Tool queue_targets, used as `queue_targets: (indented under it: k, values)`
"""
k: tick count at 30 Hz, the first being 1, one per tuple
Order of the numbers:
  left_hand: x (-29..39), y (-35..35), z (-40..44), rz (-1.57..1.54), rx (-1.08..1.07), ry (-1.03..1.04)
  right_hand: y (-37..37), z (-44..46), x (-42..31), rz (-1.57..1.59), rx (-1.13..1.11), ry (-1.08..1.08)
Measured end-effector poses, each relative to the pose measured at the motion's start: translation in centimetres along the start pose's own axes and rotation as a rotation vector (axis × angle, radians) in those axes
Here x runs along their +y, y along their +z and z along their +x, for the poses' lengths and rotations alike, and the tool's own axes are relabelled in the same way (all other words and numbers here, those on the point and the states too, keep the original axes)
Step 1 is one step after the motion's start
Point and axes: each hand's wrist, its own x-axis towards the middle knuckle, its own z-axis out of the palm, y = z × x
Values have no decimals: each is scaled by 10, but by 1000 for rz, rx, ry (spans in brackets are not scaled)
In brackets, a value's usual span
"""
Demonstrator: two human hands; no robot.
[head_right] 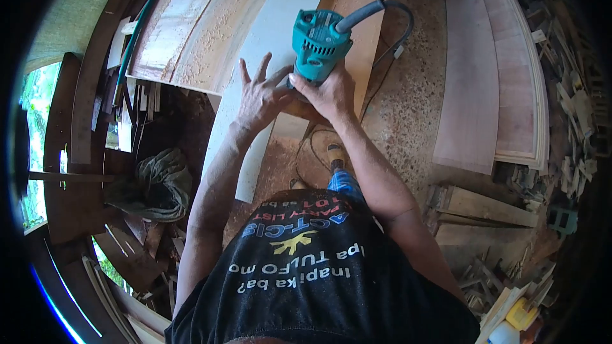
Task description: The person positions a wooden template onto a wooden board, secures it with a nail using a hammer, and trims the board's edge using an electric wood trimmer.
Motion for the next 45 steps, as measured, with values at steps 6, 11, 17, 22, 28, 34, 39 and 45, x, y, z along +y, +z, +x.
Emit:
queue_targets:
  k: [6,11,17,22,28,34,39,45]
  values:
    - [-4,6,9,-55,79,36,0,8,2,-15,18,8]
    - [-6,7,15,40,27,30,1,13,5,-24,13,3]
    - [-9,9,23,20,33,43,1,19,12,-6,13,-21]
    - [-10,8,28,29,0,52,0,24,17,-35,20,-17]
    - [-14,14,36,25,45,70,0,32,21,-64,13,-11]
    - [-19,18,46,74,-28,75,1,41,29,-77,28,-23]
    - [-17,14,53,60,-14,72,1,48,34,-103,41,-49]
    - [-22,19,63,73,-37,76,0,56,38,-104,52,-55]
